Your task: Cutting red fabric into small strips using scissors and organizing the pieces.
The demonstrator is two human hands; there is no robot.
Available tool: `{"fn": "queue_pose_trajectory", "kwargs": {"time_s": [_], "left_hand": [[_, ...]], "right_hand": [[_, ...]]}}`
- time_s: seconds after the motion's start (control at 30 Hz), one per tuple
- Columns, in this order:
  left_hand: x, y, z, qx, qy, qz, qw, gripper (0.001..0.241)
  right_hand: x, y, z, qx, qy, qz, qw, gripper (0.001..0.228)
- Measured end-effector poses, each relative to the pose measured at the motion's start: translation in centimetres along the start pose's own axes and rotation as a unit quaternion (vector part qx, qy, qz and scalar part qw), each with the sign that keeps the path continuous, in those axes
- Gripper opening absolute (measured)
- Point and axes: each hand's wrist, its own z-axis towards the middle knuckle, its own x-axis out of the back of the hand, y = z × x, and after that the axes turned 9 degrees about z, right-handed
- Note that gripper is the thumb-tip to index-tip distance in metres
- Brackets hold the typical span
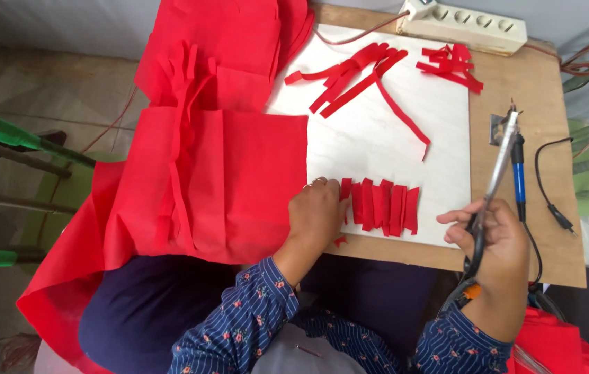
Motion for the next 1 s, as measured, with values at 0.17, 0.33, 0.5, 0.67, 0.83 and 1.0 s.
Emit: {"fn": "queue_pose_trajectory", "kwargs": {"time_s": [0.17,0.33,0.5,0.67,0.83,1.0], "left_hand": [[4.4,-1.2,-0.4,0.030,-0.041,-0.112,0.992,0.018],[8.1,-2.4,-2.6,0.055,-0.087,-0.495,0.863,0.016],[12.5,-2.4,-5.3,0.051,-0.102,-0.670,0.734,0.015],[12.8,-3.2,-6.5,0.068,-0.096,-0.725,0.678,0.013],[12.2,-4.3,-7.2,0.073,-0.086,-0.768,0.630,0.012],[12.8,-4.7,-7.8,0.062,-0.099,-0.792,0.599,0.016]], "right_hand": [[-0.2,1.4,-1.0,0.030,-0.012,0.026,0.999,0.027],[-5.5,3.9,-0.8,0.063,-0.076,0.187,0.977,0.036],[-12.1,0.5,-0.9,0.049,-0.116,0.301,0.945,0.041],[-13.8,0.8,-0.9,0.060,-0.107,0.268,0.956,0.042],[-13.7,1.2,-1.1,0.085,-0.109,0.202,0.970,0.042],[-12.8,0.7,-1.2,0.149,-0.045,0.140,0.978,0.041]]}}
